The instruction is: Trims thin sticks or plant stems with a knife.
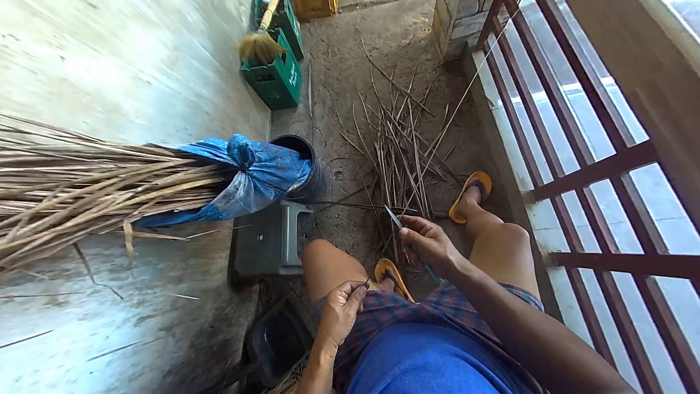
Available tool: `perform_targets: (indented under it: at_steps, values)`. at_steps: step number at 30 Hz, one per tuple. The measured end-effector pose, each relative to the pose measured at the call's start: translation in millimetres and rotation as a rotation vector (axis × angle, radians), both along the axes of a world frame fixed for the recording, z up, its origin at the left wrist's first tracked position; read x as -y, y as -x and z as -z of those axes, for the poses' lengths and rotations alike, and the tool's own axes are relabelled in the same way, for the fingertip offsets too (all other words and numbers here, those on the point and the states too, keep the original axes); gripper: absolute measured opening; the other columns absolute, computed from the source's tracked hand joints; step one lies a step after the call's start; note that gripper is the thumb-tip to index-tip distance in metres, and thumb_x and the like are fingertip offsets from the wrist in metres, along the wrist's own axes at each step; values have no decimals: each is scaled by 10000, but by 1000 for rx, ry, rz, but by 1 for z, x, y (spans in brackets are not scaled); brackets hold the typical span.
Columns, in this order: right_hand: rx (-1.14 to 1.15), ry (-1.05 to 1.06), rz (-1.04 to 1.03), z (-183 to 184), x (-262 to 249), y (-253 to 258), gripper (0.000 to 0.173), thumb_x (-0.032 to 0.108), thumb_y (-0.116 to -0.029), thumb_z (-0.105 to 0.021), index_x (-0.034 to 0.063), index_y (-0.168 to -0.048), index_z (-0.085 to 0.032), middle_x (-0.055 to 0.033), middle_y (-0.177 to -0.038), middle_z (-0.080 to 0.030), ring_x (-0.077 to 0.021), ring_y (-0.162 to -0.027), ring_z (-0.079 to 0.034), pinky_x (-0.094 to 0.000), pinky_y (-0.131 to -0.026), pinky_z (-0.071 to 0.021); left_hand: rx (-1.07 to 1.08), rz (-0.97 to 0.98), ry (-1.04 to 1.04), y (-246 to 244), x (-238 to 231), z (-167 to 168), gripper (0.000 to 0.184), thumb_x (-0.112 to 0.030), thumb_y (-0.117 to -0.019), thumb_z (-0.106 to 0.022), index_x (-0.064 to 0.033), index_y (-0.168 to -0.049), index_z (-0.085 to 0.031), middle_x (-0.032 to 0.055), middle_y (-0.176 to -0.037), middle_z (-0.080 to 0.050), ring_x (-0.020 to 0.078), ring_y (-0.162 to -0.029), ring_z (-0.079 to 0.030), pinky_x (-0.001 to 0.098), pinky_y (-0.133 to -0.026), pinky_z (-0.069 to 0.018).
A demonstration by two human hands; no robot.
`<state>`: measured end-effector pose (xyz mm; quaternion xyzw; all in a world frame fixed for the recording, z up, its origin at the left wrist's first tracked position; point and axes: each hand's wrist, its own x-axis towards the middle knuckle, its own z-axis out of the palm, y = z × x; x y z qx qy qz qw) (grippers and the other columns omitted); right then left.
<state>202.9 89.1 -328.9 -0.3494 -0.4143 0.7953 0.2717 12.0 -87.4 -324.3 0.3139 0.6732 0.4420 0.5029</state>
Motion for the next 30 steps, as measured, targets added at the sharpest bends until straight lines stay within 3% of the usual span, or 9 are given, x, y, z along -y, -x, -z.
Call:
perform_targets:
  at_steps: [3, 8, 12, 15, 18, 21, 27, 30]
  values:
    - [-42, 5, -180, 4, 21, 5, 405, 158, -1016, -565, 27, -1397, -527, 21, -782, -607, -45, -523, -507, -204, -463, -444, -80, -39, -86, -5, -3, 4, 129, -24, -970, -612, 8, -1005, -732, -50, -691, -635, -19, -543, -515, 131, -525, -438]
    - [-87, 139, -361, 7, 47, 11, 343, 165, -1013, -595, 42, -1332, -571, 5, -789, -627, -33, -481, -487, -188, -424, -420, -244, -14, -182, -5, -8, 3, 122, -43, -963, -632, 1, -989, -743, -37, -775, -698, -34, -621, -583, 130, -604, -499]
    - [-15, 150, -209, -7, 14, 4, 331, 157, -1033, -547, 26, -1337, -563, 25, -737, -583, -35, -487, -479, -185, -433, -418, -333, -11, -231, -8, -8, 4, 141, -57, -958, -633, 17, -997, -747, -22, -799, -715, -58, -647, -596, 108, -632, -505]
    - [13, 219, -55, -12, -7, 0, 299, 135, -1061, -522, 18, -1334, -558, -7, -729, -576, -45, -470, -477, -177, -416, -417, -408, -16, -263, -13, -9, 6, 153, -71, -954, -637, 23, -991, -752, -6, -809, -726, -67, -667, -613, 104, -658, -516]
    - [-10, 175, -110, -16, 5, 2, 360, 139, -1038, -541, 29, -1381, -528, 4, -735, -570, -51, -481, -480, -185, -420, -420, -456, -23, -269, -15, -10, 9, 158, -76, -951, -645, 24, -1001, -758, 18, -845, -744, -65, -720, -642, 101, -710, -526]
    - [-25, 109, -189, -15, 22, 5, 369, 151, -1016, -575, 24, -1361, -547, 17, -756, -591, -42, -494, -490, -187, -434, -426, -442, -25, -286, -13, -11, 7, 148, -64, -946, -652, 29, -997, -755, 14, -837, -740, -68, -704, -630, 97, -693, -521]
    - [72, 117, 58, -14, -14, -3, 274, 110, -1060, -531, -8, -1303, -577, -26, -726, -596, -56, -463, -494, -187, -418, -439, -475, -9, -293, -10, -9, 6, 156, -76, -942, -645, 23, -979, -761, 17, -843, -745, -66, -726, -645, 97, -714, -526]
    - [22, 82, -34, -17, -1, -2, 346, 131, -1039, -535, 12, -1364, -544, 0, -738, -588, -55, -494, -499, -192, -435, -434, -484, -23, -298, -10, -8, 9, 157, -81, -943, -651, 26, -983, -760, 24, -843, -747, -69, -732, -647, 97, -719, -527]
